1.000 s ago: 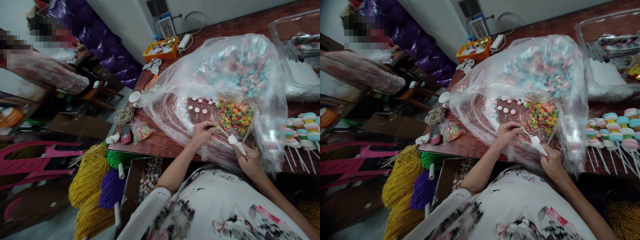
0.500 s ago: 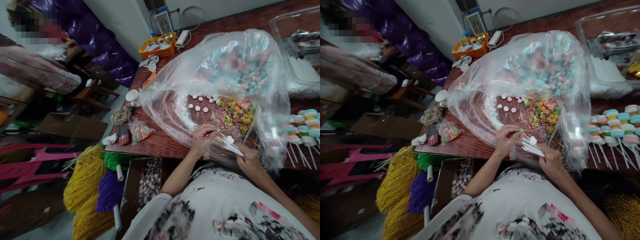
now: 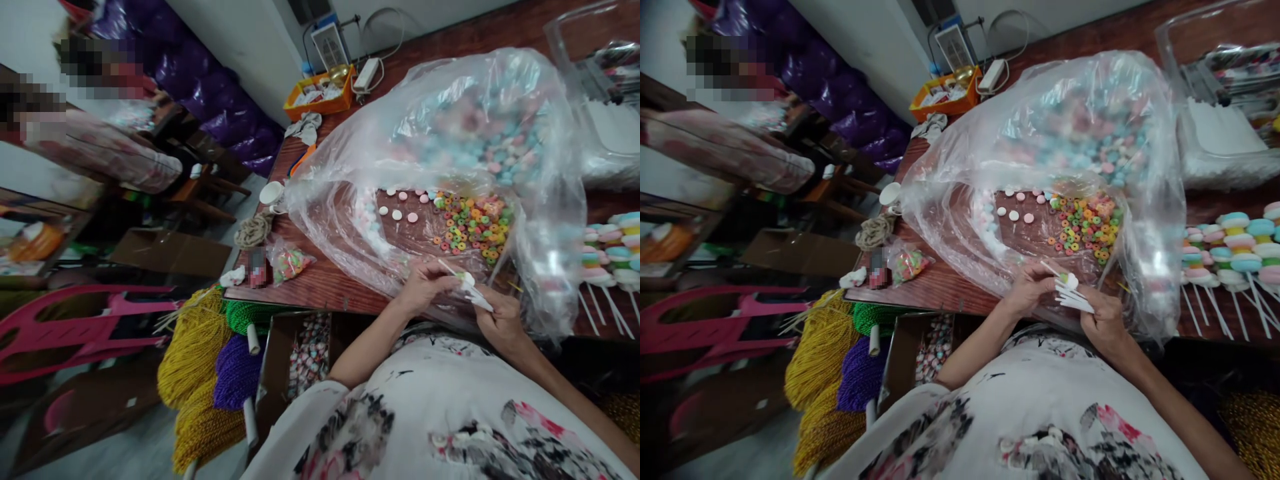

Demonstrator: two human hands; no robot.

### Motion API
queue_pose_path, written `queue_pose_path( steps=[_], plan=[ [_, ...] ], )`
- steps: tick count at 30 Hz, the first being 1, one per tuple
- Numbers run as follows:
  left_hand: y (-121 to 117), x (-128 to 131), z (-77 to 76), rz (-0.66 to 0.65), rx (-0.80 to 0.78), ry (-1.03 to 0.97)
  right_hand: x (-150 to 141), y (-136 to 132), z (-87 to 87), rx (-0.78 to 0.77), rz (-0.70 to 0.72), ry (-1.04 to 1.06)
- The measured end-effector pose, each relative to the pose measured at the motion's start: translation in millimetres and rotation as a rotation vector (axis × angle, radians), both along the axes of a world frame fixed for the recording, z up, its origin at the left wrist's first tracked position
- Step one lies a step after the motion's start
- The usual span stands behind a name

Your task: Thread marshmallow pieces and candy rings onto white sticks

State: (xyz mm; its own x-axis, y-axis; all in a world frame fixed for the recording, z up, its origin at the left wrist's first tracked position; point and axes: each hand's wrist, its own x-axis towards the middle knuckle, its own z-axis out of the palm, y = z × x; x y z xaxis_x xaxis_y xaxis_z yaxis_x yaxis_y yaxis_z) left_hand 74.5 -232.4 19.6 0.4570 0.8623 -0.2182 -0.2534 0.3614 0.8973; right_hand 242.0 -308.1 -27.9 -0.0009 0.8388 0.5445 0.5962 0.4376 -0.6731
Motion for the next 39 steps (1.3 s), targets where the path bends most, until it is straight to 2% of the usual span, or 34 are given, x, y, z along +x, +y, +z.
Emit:
queue_pose_path(
  steps=[3, 6, 7, 8, 10, 12, 15, 17, 22, 25, 29, 32, 36, 39],
  plan=[
    [5, 0, 3.5, -0.08, 0.243, 0.088, 5, -1, -1.8, -0.04, -0.018, 0.031],
    [36, -15, 10.1, -0.199, 0.424, 0.273, 8, -3, -9.0, -0.082, -0.079, 0.089],
    [52, -21, 11.9, -0.183, 0.453, 0.363, 8, -4, -12.3, -0.109, -0.115, 0.13],
    [70, -28, 13.0, -0.084, 0.489, 0.465, 8, -4, -15.7, -0.145, -0.153, 0.179],
    [104, -38, 11.7, 0.088, 0.667, 0.822, 8, -5, -21.9, -0.216, -0.22, 0.276],
    [131, -40, 5.7, -0.002, 0.822, 1.12, 8, -7, -26.4, -0.265, -0.244, 0.321],
    [152, -36, -5.8, -0.189, 0.902, 1.273, 9, -8, -29.8, -0.28, -0.206, 0.305],
    [156, -36, -9.1, -0.199, 0.884, 1.241, 10, -9, -31.1, -0.26, -0.184, 0.303],
    [163, -60, -3.8, 0.081, 0.659, 1.096, 10, -10, -31.5, -0.231, -0.176, 0.325],
    [168, -72, -9.1, 0.103, 0.594, 1.13, 10, -10, -29.8, -0.256, -0.156, 0.301],
    [166, -72, -26.0, 0.106, 0.681, 1.133, 9, -10, -31.6, -0.272, -0.141, 0.307],
    [158, -69, -33.1, 0.102, 0.781, 1.097, 10, -10, -31.5, -0.255, -0.148, 0.309],
    [144, -70, -32.6, 0.023, 0.97, 1.133, 10, -8, -22.2, -0.237, -0.134, 0.238],
    [135, -70, -28.4, -0.092, 1.018, 1.216, 9, -6, -15.4, -0.204, -0.101, 0.198]
  ],
)
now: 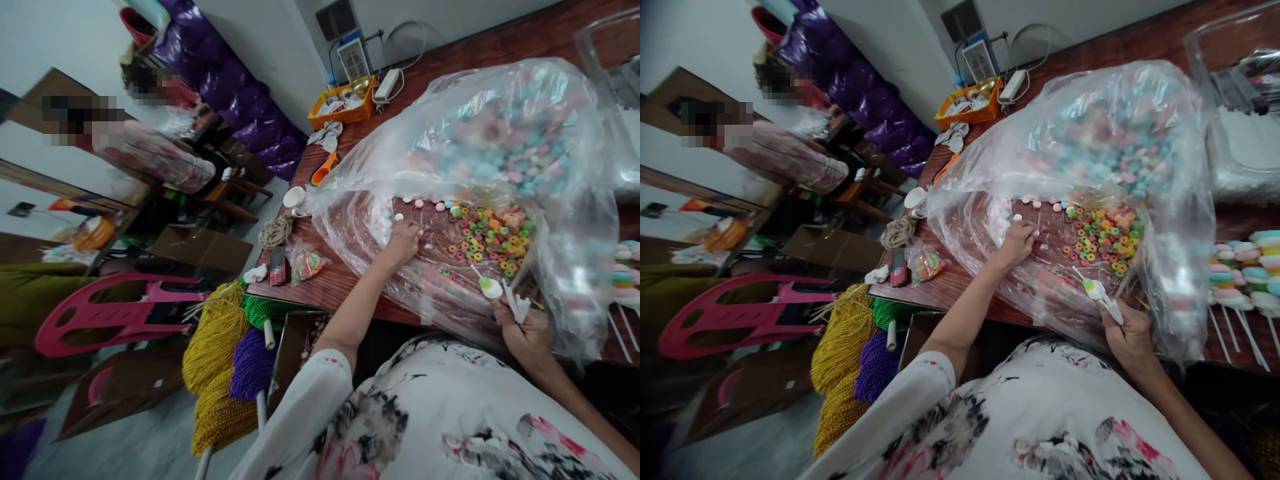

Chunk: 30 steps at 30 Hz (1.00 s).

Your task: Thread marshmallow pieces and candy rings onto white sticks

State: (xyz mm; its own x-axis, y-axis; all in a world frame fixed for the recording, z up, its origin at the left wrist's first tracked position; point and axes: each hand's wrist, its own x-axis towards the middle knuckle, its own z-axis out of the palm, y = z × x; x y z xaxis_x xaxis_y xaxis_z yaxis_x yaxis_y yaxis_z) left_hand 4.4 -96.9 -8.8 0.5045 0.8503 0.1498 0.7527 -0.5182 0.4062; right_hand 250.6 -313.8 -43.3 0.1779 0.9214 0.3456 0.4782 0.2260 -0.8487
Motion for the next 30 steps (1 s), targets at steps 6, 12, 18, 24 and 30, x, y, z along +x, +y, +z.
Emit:
queue_pose_path(
  steps=[6, 12, 18, 24, 30],
  plan=[
    [-25, 8, 11.8, 0.063, -0.142, -0.299, -3, 2, 10.9, 0.09, 0.027, -0.102],
    [-82, 34, 39.4, 0.191, -0.68, -1.23, -11, 2, 36.7, 0.069, 0.078, -0.136],
    [-113, 52, 52.5, 0.313, -0.752, -1.478, -14, 3, 51.6, 0.024, 0.125, -0.126],
    [-115, 56, 44.7, 0.312, -0.61, -1.412, -12, 1, 46.6, -0.01, 0.093, -0.16],
    [-117, 51, 38.6, 0.192, -0.208, -1.18, -13, -1, 46.8, 0.013, 0.126, -0.171]
  ],
)
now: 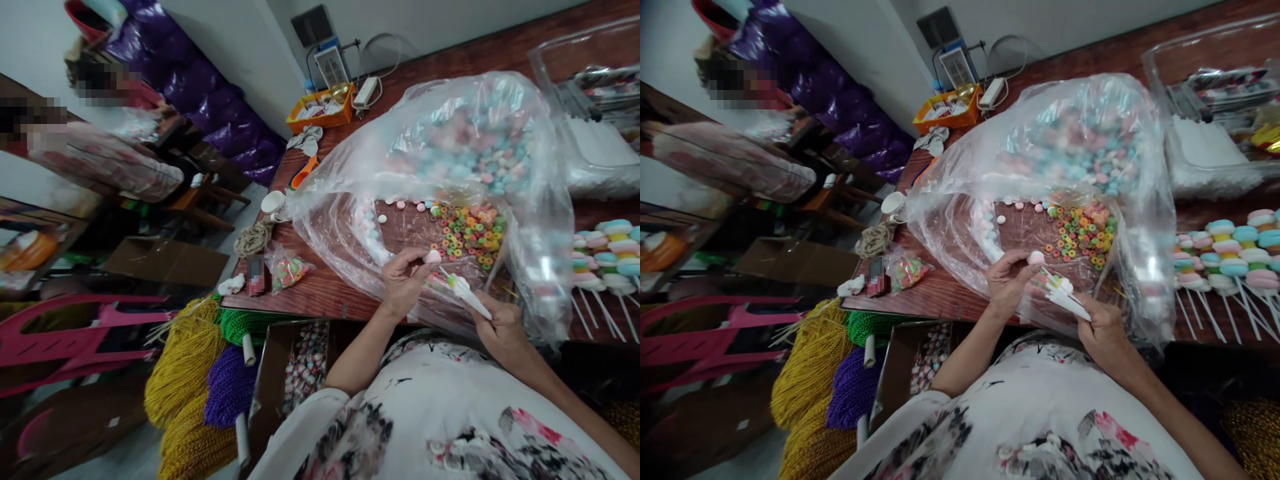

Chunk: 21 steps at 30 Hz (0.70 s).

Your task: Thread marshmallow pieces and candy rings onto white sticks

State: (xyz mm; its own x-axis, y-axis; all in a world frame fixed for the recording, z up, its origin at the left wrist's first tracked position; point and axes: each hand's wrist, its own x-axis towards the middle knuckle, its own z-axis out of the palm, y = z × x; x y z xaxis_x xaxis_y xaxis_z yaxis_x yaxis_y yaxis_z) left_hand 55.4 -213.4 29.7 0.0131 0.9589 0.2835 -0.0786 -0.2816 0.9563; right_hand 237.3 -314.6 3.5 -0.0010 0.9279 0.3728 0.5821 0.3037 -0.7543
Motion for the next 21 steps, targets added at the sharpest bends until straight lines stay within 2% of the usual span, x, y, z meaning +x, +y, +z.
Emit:
queue_pose_path(
  steps=[4, 10, 15, 17, 21],
  plan=[
    [1, -4, 1.6, -0.02, 0.202, 0.14, 0, -2, -1.3, -0.025, 0.022, 0.034],
    [-5, -5, 9.7, -0.033, 0.255, 0.185, -8, 1, 5.8, -0.012, 0.016, 0.098],
    [-7, -7, 10.5, -0.035, 0.415, 0.334, -17, 1, 7.3, -0.003, 0.002, 0.132],
    [-7, -7, 6.1, -0.006, 0.371, 0.327, -20, -1, 3.9, 0.009, 0.0, 0.162],
    [-6, -3, -5.6, 0.067, 0.144, 0.154, -28, -2, -2.0, 0.03, 0.049, 0.214]
  ],
)
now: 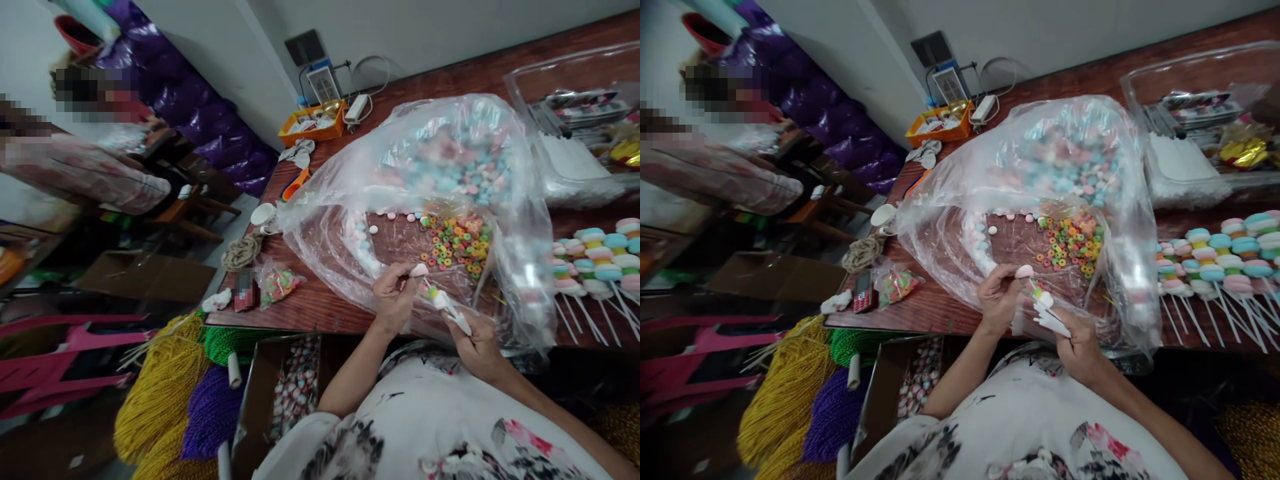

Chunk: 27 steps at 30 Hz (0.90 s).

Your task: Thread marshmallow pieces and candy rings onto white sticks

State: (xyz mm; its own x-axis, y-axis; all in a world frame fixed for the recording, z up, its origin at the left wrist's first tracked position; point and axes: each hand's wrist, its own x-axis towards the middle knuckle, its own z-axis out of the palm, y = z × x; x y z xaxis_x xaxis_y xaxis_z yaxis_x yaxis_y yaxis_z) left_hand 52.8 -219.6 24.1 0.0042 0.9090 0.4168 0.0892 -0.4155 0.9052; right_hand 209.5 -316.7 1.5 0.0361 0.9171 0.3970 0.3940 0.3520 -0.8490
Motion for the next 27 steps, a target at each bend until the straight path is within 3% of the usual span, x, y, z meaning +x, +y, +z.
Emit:
queue_pose_path(
  steps=[3, 8, 11, 13, 17, 20, 27],
  plan=[
    [-1, 1, -0.9, -0.002, 0.013, 0.002, -4, 2, -1.2, 0.006, 0.0, 0.008],
    [-1, -7, 9.0, -0.058, 0.266, 0.281, -1, 5, -1.8, 0.007, 0.012, -0.012],
    [-1, -9, 9.9, -0.068, 0.329, 0.313, -1, 5, -3.5, 0.022, -0.027, -0.008],
    [-2, -5, 7.3, -0.069, 0.266, 0.243, -3, 5, -5.0, 0.028, -0.027, 0.01],
    [-6, 7, -0.1, -0.043, -0.011, -0.039, -6, 4, -8.2, 0.037, -0.001, 0.044],
    [-4, 9, 0.0, -0.098, -0.184, -0.169, -4, 5, -10.7, 0.033, -0.047, 0.047],
    [3, -5, 14.6, -0.282, 0.034, 0.117, 3, 5, -16.0, 0.045, -0.089, 0.026]
  ],
)
